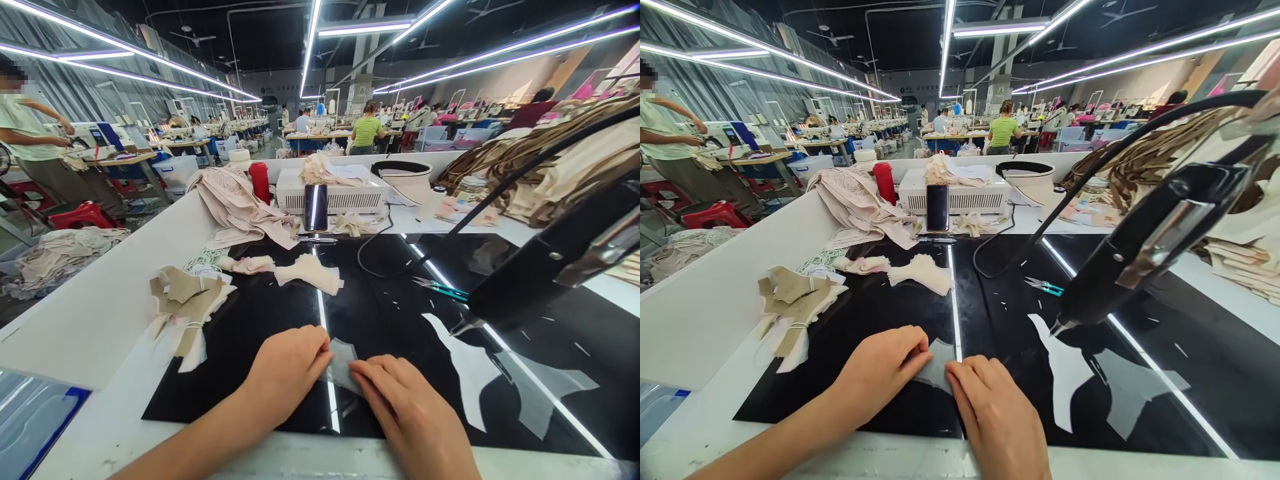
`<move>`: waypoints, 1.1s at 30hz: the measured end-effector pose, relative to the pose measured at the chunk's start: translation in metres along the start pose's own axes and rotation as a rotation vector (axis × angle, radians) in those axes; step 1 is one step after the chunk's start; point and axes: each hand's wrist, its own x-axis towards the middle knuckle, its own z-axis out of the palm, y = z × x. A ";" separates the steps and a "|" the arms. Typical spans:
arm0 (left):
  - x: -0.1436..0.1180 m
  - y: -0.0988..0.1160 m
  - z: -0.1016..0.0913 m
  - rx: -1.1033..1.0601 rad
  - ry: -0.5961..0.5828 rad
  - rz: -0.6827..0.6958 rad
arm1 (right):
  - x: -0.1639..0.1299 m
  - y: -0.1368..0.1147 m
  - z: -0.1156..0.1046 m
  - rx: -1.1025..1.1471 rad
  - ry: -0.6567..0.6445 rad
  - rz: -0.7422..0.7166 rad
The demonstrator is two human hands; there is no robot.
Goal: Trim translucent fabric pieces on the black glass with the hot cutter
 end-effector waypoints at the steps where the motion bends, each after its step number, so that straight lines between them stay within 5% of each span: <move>1: 0.000 -0.001 0.001 0.023 0.005 0.016 | 0.000 0.000 0.000 -0.014 -0.004 -0.009; 24: -0.005 0.002 0.000 0.195 -0.024 0.055 | 0.008 -0.007 0.001 -0.017 0.112 -0.090; 33: -0.007 0.003 0.004 0.298 0.241 0.336 | 0.008 -0.008 0.003 0.007 0.125 -0.085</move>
